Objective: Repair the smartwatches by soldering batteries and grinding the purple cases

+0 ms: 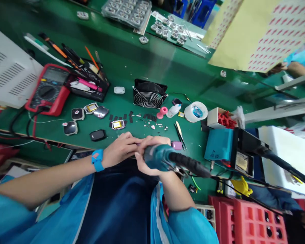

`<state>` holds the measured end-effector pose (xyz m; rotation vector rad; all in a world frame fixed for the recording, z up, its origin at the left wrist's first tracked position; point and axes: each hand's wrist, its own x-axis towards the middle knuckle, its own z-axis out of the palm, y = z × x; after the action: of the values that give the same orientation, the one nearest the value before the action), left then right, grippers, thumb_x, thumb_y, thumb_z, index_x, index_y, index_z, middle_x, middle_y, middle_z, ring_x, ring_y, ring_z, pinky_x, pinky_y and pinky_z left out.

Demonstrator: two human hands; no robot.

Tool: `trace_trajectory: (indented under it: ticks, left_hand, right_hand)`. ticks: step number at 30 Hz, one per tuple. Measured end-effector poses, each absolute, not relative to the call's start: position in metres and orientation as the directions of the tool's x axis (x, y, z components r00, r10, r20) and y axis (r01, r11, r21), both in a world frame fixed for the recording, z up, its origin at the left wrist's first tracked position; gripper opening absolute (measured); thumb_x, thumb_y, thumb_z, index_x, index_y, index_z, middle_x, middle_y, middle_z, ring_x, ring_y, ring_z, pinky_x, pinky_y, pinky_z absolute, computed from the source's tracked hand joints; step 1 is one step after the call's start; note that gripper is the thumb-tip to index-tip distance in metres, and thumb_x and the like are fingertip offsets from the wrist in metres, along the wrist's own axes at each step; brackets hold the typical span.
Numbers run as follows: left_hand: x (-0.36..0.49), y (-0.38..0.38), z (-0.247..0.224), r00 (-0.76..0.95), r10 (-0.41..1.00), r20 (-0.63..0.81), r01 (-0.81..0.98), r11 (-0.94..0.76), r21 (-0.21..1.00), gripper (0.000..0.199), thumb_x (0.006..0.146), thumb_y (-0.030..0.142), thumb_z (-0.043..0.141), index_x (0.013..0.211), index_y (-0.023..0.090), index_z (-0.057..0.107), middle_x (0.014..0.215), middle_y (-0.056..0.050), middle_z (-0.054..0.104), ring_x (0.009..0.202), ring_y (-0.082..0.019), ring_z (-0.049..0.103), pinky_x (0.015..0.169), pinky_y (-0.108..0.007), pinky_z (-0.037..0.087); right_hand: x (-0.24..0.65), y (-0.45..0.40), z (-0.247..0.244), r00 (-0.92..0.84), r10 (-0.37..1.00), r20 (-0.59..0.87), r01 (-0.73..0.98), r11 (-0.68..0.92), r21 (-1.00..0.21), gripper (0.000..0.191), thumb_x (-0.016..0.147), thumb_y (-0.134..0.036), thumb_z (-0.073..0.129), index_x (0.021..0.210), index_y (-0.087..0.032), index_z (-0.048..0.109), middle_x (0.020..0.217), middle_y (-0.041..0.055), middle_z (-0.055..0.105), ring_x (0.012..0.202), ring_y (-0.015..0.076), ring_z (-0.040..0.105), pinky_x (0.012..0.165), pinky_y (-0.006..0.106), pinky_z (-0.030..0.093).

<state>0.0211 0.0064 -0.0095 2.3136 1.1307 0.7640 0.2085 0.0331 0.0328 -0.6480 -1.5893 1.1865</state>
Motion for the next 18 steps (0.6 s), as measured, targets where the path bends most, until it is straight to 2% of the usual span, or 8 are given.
trace_trajectory:
  ticks: [3, 7, 14, 18]
  left_hand:
    - [0.0194, 0.0076, -0.0082, 0.548, 0.784, 0.293, 0.56, -0.603, 0.567, 0.024, 0.107, 0.031, 0.053, 0.102, 0.023, 0.075, 0.134, -0.004, 0.072, 0.093, -0.022, 0.049, 0.08, -0.038, 0.041]
    - [0.0184, 0.0061, -0.0077, 0.533, 0.817, 0.219, 0.592, -0.545, 0.593, 0.028, 0.109, 0.034, 0.05, 0.103, 0.024, 0.076, 0.134, -0.005, 0.072, 0.095, -0.021, 0.051, 0.082, -0.038, 0.041]
    - [0.0169, 0.0081, -0.0104, 0.524, 0.823, 0.217, 0.552, -0.523, 0.65, 0.029, 0.108, 0.037, 0.051, 0.103, 0.023, 0.076, 0.13, -0.006, 0.073, 0.094, -0.022, 0.05, 0.082, -0.038, 0.041]
    - [0.0166, 0.0114, -0.0092, 0.519, 0.837, 0.173, 0.542, -0.479, 0.691, 0.027, 0.107, 0.036, 0.055, 0.097, 0.023, 0.077, 0.123, -0.006, 0.075, 0.094, -0.021, 0.053, 0.087, -0.039, 0.041]
  right_hand:
    - [0.2084, 0.0339, 0.0391, -0.339, 0.811, 0.477, -0.233, 0.418, -0.878, 0.045, 0.079, -0.011, 0.072, 0.11, -0.033, 0.048, 0.071, -0.0095, 0.06, 0.056, 0.0142, 0.059, 0.058, 0.033, 0.054]
    - [0.2067, 0.0345, 0.0416, -0.337, 0.799, 0.497, -0.255, 0.431, -0.866, 0.055, 0.079, -0.005, 0.07, 0.118, -0.035, 0.047, 0.074, -0.0085, 0.062, 0.057, 0.0147, 0.06, 0.059, 0.033, 0.054]
    - [0.2036, 0.0376, 0.0415, -0.333, 0.83, 0.448, -0.212, 0.397, -0.893, 0.044, 0.083, -0.011, 0.07, 0.111, -0.035, 0.046, 0.073, -0.01, 0.063, 0.059, 0.0146, 0.062, 0.059, 0.032, 0.054]
    - [0.2004, 0.0372, 0.042, -0.33, 0.8, 0.501, -0.194, 0.462, -0.865, 0.047, 0.079, -0.012, 0.073, 0.108, -0.035, 0.045, 0.073, -0.0102, 0.062, 0.057, 0.0146, 0.061, 0.055, 0.032, 0.053]
